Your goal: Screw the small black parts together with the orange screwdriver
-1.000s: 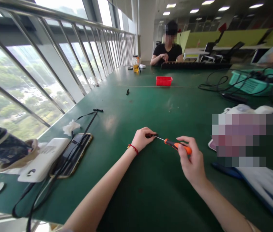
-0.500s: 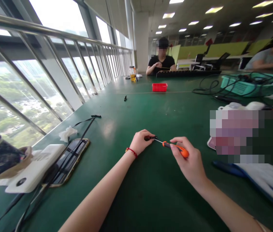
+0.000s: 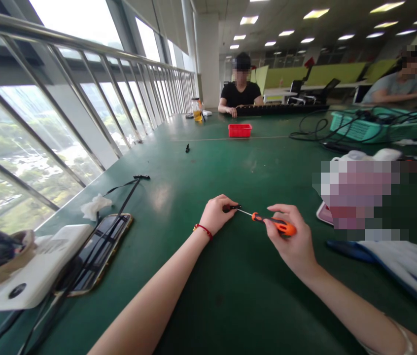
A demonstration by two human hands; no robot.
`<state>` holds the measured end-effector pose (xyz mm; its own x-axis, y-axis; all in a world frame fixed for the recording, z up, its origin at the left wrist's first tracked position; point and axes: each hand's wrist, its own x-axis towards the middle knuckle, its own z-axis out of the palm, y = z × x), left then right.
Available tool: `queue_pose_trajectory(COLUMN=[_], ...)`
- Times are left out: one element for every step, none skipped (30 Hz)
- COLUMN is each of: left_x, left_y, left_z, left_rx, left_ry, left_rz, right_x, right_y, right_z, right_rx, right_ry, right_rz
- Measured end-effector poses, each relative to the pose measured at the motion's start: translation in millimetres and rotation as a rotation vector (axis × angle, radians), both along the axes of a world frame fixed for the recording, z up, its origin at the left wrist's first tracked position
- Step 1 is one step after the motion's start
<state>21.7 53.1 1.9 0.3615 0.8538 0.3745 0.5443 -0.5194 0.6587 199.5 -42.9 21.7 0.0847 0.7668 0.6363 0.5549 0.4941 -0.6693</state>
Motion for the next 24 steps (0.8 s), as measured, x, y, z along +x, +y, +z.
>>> queue_pose_trajectory(left_x=[0.1,0.1,0.0,-0.1,-0.2,-0.3,-0.2,-0.1,0.1,0.4,0.7,0.9,1.1,1.3,1.5,1.7,1.8,1.9,2.1,2.2,2.3,2.3,2.4,2.4], left_y=[0.2,0.1,-0.1,-0.4,-0.9,-1.3,-1.8,-2.3,-2.8,-3.2,-3.5,-3.8,-4.0,-4.1,-4.2,-4.4,-4.5,-4.7,-5.0,-5.3,-5.5,-5.8,-6.0,-6.1], left_z=[0.2,0.4,0.7,1.0,1.3,1.6,1.9,2.1,2.3,2.3,2.2,2.0,1.9,1.7,1.6,1.6,1.6,1.7,1.9,2.0,2.1,2.1,2.1,1.9], left_rx=[0.002,0.003,0.003,0.003,0.003,0.001,-0.001,-0.001,0.0,0.003,0.007,0.012,0.017,0.021,0.024,0.027,0.032,0.037,0.041,0.045,0.046,0.045,0.044,0.046], left_ry=[0.002,0.004,0.008,0.012,0.016,0.021,0.025,0.028,0.032,0.034,0.035,0.035,0.035,0.036,0.038,0.043,0.048,0.055,0.061,0.065,0.067,0.067,0.067,0.068], left_rz=[0.003,0.003,0.001,-0.002,-0.003,-0.004,-0.004,-0.001,0.003,0.01,0.019,0.029,0.039,0.047,0.049,0.049,0.047,0.044,0.042,0.041,0.042,0.042,0.042,0.043], right_x=[-0.5,-1.3,-2.2,-3.1,-3.9,-4.6,-5.1,-5.3,-5.3,-5.1,-4.8,-4.2,-3.6,-2.9,-2.2,-1.6,-1.1,-0.8,-0.6,-0.6,-0.7,-0.8,-0.8,-0.8], right_y=[0.9,1.6,2.1,2.3,2.2,1.9,1.5,1.2,1.2,1.5,2.3,3.5,4.9,6.4,7.8,8.9,9.6,9.7,9.3,8.6,7.6,6.6,5.8,5.4], right_z=[-1.4,-2.6,-3.7,-4.5,-4.9,-5.0,-4.9,-4.6,-4.4,-4.4,-4.7,-5.3,-6.2,-7.2,-8.2,-9.1,-9.6,-9.8,-9.6,-9.2,-8.7,-8.3,-8.0,-8.0], right_rx=[0.039,0.069,0.084,0.083,0.066,0.038,0.011,-0.015,-0.034,-0.044,-0.041,-0.023,0.009,0.048,0.083,0.106,0.113,0.1,0.071,0.037,0.007,-0.016,-0.026,-0.025], right_ry=[0.018,0.035,0.053,0.067,0.078,0.08,0.075,0.065,0.055,0.054,0.061,0.072,0.084,0.092,0.095,0.1,0.105,0.11,0.109,0.097,0.076,0.047,0.019,0.001], right_rz=[-0.005,-0.005,0.002,0.014,0.029,0.047,0.059,0.069,0.079,0.09,0.095,0.09,0.075,0.055,0.033,0.017,0.015,0.025,0.043,0.061,0.073,0.082,0.086,0.091])
